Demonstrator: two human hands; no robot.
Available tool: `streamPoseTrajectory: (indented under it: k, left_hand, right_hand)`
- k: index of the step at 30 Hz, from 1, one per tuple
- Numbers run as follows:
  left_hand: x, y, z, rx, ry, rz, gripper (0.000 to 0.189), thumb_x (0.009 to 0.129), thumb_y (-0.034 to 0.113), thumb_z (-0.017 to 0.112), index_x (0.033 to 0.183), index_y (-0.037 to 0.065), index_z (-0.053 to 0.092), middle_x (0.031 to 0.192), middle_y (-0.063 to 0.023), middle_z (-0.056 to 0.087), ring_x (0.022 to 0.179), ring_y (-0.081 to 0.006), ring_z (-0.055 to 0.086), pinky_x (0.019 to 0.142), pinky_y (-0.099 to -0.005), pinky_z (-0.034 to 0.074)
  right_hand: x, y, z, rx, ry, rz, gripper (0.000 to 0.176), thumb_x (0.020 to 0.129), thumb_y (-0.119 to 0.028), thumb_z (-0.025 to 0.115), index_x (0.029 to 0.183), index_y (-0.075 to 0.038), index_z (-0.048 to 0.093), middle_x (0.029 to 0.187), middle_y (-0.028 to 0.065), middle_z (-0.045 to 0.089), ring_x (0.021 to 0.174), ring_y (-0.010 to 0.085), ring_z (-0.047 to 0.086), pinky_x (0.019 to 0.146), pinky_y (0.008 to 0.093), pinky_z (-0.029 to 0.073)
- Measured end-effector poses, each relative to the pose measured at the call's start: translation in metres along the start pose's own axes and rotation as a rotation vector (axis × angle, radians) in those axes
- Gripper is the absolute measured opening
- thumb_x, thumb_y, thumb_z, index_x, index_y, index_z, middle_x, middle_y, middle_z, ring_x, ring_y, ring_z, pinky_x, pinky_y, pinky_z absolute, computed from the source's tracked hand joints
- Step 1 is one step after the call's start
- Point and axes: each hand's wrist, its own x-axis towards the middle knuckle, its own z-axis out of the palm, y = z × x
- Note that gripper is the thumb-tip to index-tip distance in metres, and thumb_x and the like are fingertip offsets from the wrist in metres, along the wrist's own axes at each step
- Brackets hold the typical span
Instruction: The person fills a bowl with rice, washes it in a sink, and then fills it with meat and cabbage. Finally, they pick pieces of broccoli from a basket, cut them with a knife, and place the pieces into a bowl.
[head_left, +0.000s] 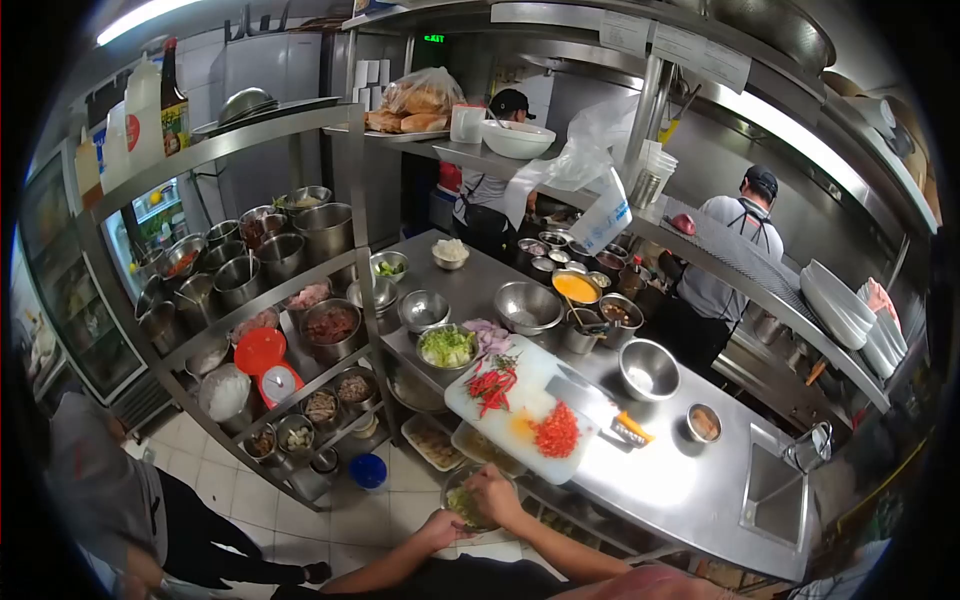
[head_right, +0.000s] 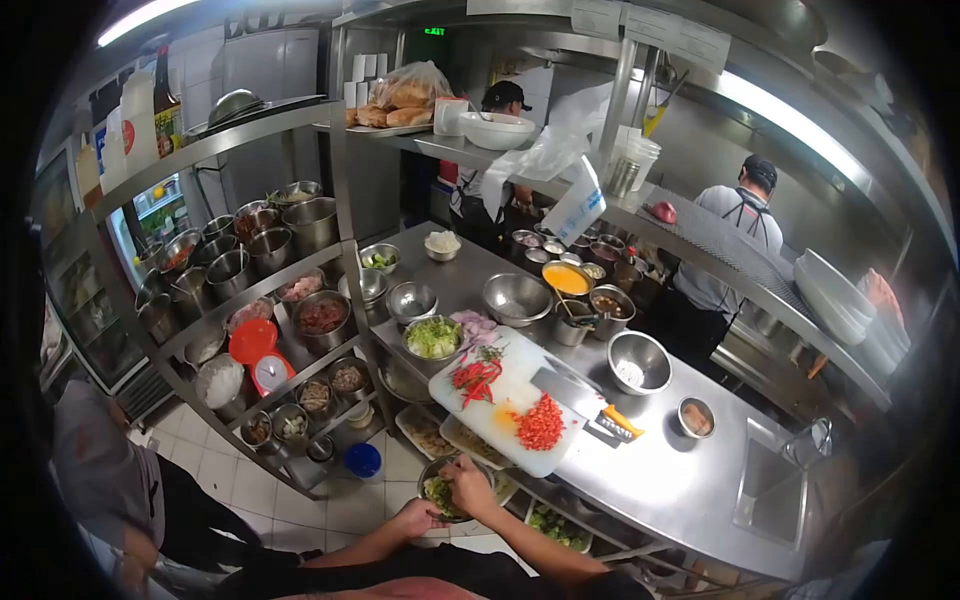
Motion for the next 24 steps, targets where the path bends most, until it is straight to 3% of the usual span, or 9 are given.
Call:
streamPoseTrajectory:
  k: [5, 9, 11, 15, 17, 18, 20, 22, 24]
  left_hand:
    - [-0.018, 0.046, -0.042, 0.044, -0.024, -0.005, 0.039, 0.076, -0.002, 0.046, 0.115, -0.007, 0.044, 0.109, -0.0229, 0.055, 0.096, -0.0374, 0.058, 0.084, -0.0513, 0.049]
    - [-0.029, 0.079, -0.073, 0.061, -0.052, -0.024, 0.039, 0.076, -0.002, 0.047, 0.114, -0.009, 0.044, 0.110, -0.0242, 0.055, 0.096, -0.0382, 0.058, 0.082, -0.0500, 0.050]
    - [-0.034, 0.093, -0.078, 0.100, -0.038, -0.066, 0.036, 0.076, -0.002, 0.047, 0.112, -0.010, 0.045, 0.107, -0.0238, 0.056, 0.094, -0.0380, 0.058, 0.082, -0.0508, 0.049]
    - [-0.038, 0.117, -0.079, 0.113, -0.015, -0.046, 0.031, 0.077, -0.003, 0.047, 0.106, -0.013, 0.048, 0.103, -0.0237, 0.057, 0.091, -0.0380, 0.059, 0.080, -0.0519, 0.049]
    - [-0.039, 0.121, -0.089, 0.121, -0.003, -0.038, 0.030, 0.077, -0.003, 0.047, 0.105, -0.013, 0.048, 0.103, -0.0240, 0.057, 0.091, -0.0381, 0.059, 0.079, -0.0522, 0.049]
    - [-0.037, 0.124, -0.094, 0.124, 0.004, -0.025, 0.030, 0.076, -0.003, 0.047, 0.104, -0.013, 0.049, 0.103, -0.0243, 0.057, 0.091, -0.0381, 0.059, 0.079, -0.0524, 0.049]
    - [-0.031, 0.123, -0.112, 0.122, -0.010, -0.031, 0.030, 0.076, -0.002, 0.048, 0.104, -0.013, 0.049, 0.103, -0.0241, 0.057, 0.091, -0.0381, 0.059, 0.079, -0.0521, 0.049]
    - [-0.028, 0.120, -0.132, 0.118, -0.025, -0.033, 0.030, 0.076, -0.002, 0.048, 0.104, -0.013, 0.049, 0.104, -0.0239, 0.057, 0.092, -0.0381, 0.058, 0.079, -0.0518, 0.049]
    - [-0.029, 0.124, -0.147, 0.077, -0.031, -0.071, 0.038, 0.075, -0.003, 0.047, 0.112, -0.011, 0.043, 0.109, -0.0253, 0.054, 0.095, -0.0395, 0.058, 0.080, -0.0526, 0.050]
  right_hand:
    - [0.034, -0.038, -0.006, 0.091, 0.091, -0.192, 0.037, 0.069, 0.008, 0.056, 0.103, -0.007, 0.062, 0.121, 0.0140, 0.052, 0.101, 0.0327, 0.058, 0.082, 0.0383, 0.050]
    - [0.039, -0.044, 0.014, 0.490, 0.176, 0.057, 0.033, 0.074, 0.005, 0.059, 0.104, -0.006, 0.061, 0.124, 0.0110, 0.053, 0.100, 0.0248, 0.060, 0.080, 0.0333, 0.051]
    - [0.031, -0.042, 0.035, 0.590, 0.211, 0.203, 0.026, 0.077, -0.001, 0.062, 0.103, -0.004, 0.061, 0.116, 0.0095, 0.057, 0.094, 0.0171, 0.061, 0.075, 0.0277, 0.050]
    - [-0.013, 0.009, 0.061, 0.737, 0.809, 0.560, 0.010, 0.080, -0.004, 0.062, 0.090, -0.002, 0.063, 0.080, 0.0029, 0.063, 0.074, 0.0108, 0.058, 0.066, 0.0243, 0.047]
    - [-0.084, 0.077, 0.114, 0.514, 0.935, 0.712, 0.011, 0.080, -0.011, 0.060, 0.085, -0.002, 0.062, 0.074, 0.0051, 0.062, 0.064, 0.0099, 0.054, 0.059, 0.0254, 0.045]
    - [-0.132, 0.084, 0.130, 0.316, 0.651, 1.087, 0.015, 0.080, -0.016, 0.059, 0.085, -0.002, 0.062, 0.075, 0.0109, 0.062, 0.066, 0.0170, 0.057, 0.060, 0.0299, 0.046]
    - [-0.241, 0.110, 0.208, 0.299, 0.273, 1.457, 0.021, 0.080, -0.021, 0.061, 0.089, -0.002, 0.063, 0.082, 0.0165, 0.063, 0.075, 0.0244, 0.059, 0.068, 0.0341, 0.048]
    - [-0.302, 0.091, 0.249, 0.177, -0.240, 1.450, 0.021, 0.079, -0.019, 0.061, 0.093, -0.003, 0.063, 0.087, 0.0155, 0.063, 0.079, 0.0238, 0.059, 0.071, 0.0345, 0.048]
    - [-0.327, 0.067, 0.269, 0.134, -0.505, 1.348, 0.023, 0.078, -0.018, 0.061, 0.097, -0.004, 0.063, 0.092, 0.0145, 0.063, 0.084, 0.0231, 0.059, 0.074, 0.0350, 0.048]
